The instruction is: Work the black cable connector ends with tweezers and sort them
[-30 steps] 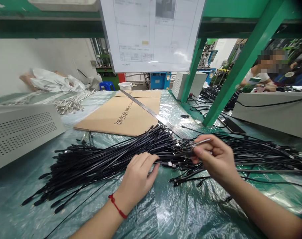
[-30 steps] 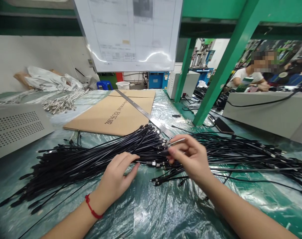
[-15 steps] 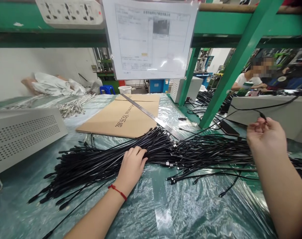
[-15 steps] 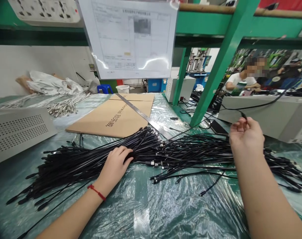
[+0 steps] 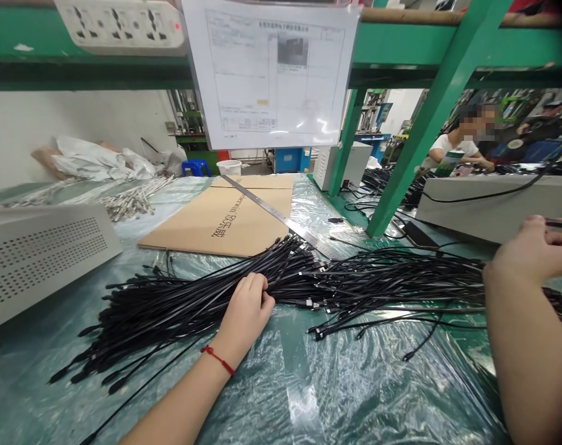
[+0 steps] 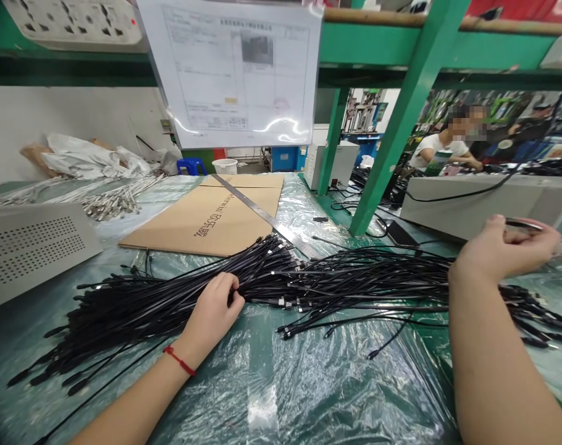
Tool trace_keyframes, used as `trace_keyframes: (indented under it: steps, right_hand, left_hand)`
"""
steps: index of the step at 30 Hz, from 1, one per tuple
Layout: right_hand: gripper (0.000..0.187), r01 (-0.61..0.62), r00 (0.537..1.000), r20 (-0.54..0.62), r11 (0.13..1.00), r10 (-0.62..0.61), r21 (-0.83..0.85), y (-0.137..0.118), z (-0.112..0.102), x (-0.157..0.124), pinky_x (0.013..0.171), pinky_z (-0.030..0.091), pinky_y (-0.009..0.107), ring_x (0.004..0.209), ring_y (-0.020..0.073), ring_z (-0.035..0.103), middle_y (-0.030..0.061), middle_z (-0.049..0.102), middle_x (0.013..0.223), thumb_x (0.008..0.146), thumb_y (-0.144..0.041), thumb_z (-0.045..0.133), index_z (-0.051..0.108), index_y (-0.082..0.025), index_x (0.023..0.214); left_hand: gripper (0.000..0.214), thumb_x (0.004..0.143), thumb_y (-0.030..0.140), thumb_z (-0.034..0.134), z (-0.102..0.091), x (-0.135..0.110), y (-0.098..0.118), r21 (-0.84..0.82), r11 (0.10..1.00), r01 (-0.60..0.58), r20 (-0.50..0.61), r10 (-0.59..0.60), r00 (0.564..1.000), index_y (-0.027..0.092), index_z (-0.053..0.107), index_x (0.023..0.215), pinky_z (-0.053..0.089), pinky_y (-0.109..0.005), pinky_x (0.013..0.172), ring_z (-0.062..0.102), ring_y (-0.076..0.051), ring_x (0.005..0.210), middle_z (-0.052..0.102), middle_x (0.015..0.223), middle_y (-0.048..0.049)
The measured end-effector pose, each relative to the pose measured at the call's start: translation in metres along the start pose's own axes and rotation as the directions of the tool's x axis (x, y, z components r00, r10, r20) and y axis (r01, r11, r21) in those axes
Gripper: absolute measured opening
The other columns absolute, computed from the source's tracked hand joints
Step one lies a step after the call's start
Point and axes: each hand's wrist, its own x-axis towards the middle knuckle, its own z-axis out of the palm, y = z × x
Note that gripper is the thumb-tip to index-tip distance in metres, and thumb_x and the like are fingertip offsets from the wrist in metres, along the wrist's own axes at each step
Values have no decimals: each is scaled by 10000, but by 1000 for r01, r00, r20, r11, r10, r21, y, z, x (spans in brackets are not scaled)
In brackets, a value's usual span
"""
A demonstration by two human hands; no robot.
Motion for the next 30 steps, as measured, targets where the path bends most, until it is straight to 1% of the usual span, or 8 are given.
trace_keyframes:
  steps: [3,6,8,10,13,16,21,30]
  right_hand:
    - [302,-88,996,11,995,88,-49,-19,-1,-25,629,324,342,623,96,448,31,572,800,761,-82,727,524,-181,961]
    - [235,-130,917,380,991,121,-2,-50,1,-64,573,345,298,567,103,453,-1,552,696,805,-230,737,597,-169,983]
    - [261,-157,718,690,987,85,43,-74,1,-94,548,364,269,551,110,477,-11,568,647,805,-321,757,636,-180,989]
    - [291,-186,414,910,979,4,80,-97,-2,-122,537,398,251,573,124,533,0,617,668,800,-394,766,669,-190,983]
    - [292,-230,-12,991,965,-130,124,-121,-10,-157,625,502,262,691,158,643,33,700,785,781,-416,786,712,-191,952]
    - [270,-272,-243,946,951,-216,148,-134,-19,-178,739,558,283,803,164,685,71,735,1012,791,-406,781,727,-189,943]
    - [241,-407,-354,884,901,-306,149,-145,-29,-188,816,580,301,933,155,687,124,599,1386,836,-371,747,705,-170,961]
    - [183,-465,-276,863,844,-423,265,-159,-42,-174,937,540,325,1099,190,666,89,705,1166,842,-289,762,687,-179,968]
  left_hand:
    - [186,818,34,467,-3,0,4,-27,1000,9,4,-9,1000,217,438,807,423,-299,676,541,-185,738,502,769,11]
    - [155,846,67,465,-7,-1,8,-44,999,26,-4,-27,1000,218,453,813,380,-294,607,519,-176,635,511,705,26]
    - [87,921,142,480,-10,-2,9,-55,998,30,-19,-31,999,214,518,892,378,-303,616,526,-179,619,567,715,23]
    - [91,990,242,486,-11,-3,9,-74,997,20,-36,-23,999,219,572,1009,396,-311,644,546,-183,632,628,760,11]
    - [178,1036,290,448,-13,-5,11,-139,990,-31,-63,23,998,221,597,1104,455,-320,726,611,-190,743,690,897,-26]
    - [193,1039,236,407,-16,-9,18,-226,968,-105,-77,90,993,206,586,1105,498,-313,827,646,-190,913,682,996,-58]
    - [198,1007,170,402,-26,-16,35,-320,935,-156,-9,162,987,212,569,1105,506,-288,740,633,-167,828,644,933,-43]
    - [304,1071,218,359,-34,-25,53,-329,825,-459,-42,472,880,232,550,1307,363,-283,565,529,-156,623,611,732,5]
